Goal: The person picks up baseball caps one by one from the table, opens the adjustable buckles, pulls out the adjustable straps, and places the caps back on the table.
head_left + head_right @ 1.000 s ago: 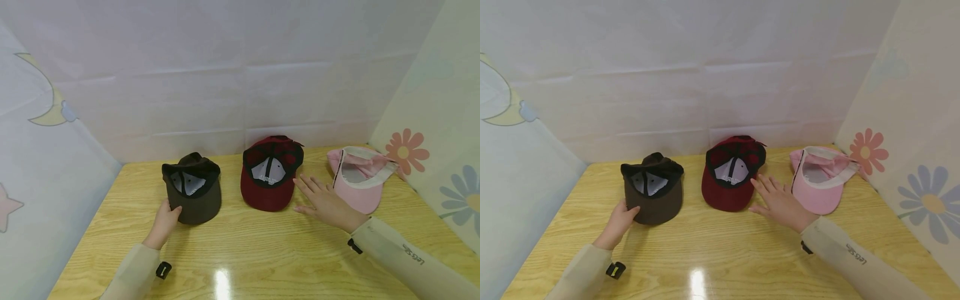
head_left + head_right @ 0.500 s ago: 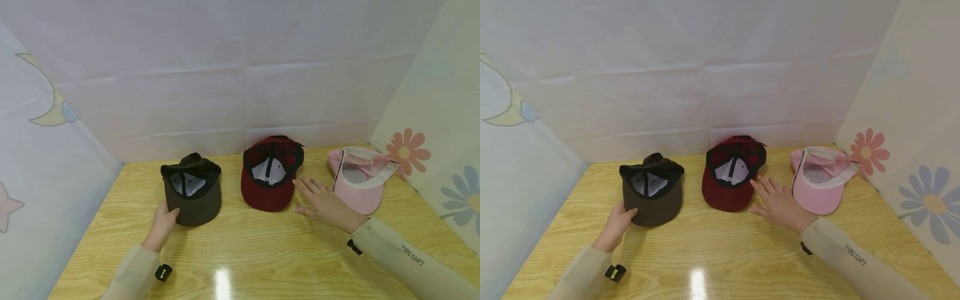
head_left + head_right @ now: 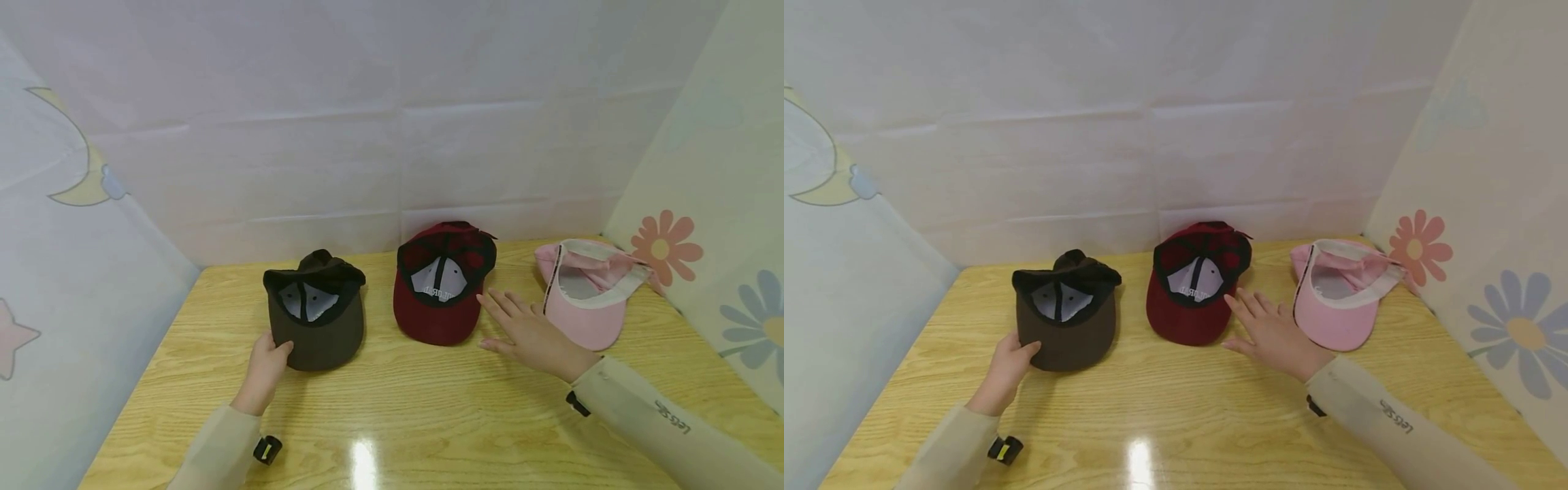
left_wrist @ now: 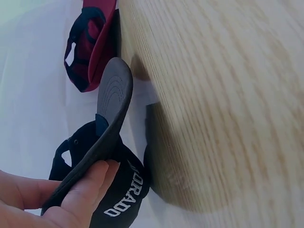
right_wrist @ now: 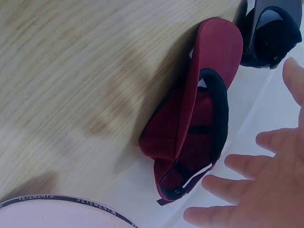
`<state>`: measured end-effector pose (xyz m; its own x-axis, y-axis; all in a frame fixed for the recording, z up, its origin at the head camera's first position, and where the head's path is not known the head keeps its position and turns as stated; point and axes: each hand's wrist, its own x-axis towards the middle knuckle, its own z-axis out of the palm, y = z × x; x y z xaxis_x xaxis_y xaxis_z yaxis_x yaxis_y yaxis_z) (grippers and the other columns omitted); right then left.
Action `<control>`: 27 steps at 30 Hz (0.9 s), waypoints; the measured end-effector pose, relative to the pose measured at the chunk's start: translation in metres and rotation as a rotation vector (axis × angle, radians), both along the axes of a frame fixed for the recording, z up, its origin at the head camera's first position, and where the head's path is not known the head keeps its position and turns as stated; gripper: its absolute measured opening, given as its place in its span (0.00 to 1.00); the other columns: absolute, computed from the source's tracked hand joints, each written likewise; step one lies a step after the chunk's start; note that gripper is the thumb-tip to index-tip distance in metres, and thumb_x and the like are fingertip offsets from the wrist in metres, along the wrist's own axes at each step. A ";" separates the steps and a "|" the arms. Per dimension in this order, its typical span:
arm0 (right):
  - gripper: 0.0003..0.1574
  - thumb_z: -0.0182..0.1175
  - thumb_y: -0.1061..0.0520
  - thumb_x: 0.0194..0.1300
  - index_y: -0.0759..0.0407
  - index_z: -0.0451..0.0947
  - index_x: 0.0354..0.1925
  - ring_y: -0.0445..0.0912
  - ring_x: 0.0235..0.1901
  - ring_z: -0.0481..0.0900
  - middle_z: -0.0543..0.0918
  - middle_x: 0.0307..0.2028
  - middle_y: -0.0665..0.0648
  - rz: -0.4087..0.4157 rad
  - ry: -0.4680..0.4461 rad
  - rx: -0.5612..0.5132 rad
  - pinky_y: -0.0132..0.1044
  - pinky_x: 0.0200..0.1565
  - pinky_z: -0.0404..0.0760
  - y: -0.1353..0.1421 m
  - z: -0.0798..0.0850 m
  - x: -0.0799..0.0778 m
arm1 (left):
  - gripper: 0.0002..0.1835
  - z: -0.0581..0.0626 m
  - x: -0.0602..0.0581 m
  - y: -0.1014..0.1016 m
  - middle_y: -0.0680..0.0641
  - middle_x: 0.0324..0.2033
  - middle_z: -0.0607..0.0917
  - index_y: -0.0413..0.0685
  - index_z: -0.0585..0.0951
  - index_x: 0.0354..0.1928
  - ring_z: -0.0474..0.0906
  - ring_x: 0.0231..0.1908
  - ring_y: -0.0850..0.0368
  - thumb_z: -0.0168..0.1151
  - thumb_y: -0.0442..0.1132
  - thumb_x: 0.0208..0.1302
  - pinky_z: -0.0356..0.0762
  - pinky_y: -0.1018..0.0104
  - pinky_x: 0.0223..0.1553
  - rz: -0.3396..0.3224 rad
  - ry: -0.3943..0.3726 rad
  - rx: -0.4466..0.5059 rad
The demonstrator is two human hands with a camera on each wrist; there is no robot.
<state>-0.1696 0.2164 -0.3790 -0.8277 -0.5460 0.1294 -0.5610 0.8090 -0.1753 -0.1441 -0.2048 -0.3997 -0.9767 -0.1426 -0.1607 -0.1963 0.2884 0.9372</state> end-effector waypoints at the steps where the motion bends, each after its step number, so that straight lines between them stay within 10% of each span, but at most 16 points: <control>1: 0.46 0.60 0.42 0.67 0.64 0.58 0.71 0.71 0.65 0.58 0.60 0.69 0.71 -0.002 -0.005 -0.002 0.75 0.54 0.60 0.000 0.000 0.000 | 0.23 0.000 0.000 0.000 0.24 0.64 0.63 0.19 0.58 0.65 0.59 0.66 0.32 0.39 0.27 0.72 0.58 0.42 0.65 -0.001 0.001 0.006; 27: 0.45 0.61 0.43 0.66 0.64 0.59 0.71 0.72 0.65 0.59 0.61 0.69 0.71 0.004 -0.008 -0.023 0.74 0.54 0.60 -0.002 -0.002 0.001 | 0.19 0.013 0.007 0.018 0.29 0.60 0.72 0.25 0.66 0.62 0.70 0.59 0.42 0.43 0.27 0.72 0.69 0.58 0.58 0.050 0.095 0.036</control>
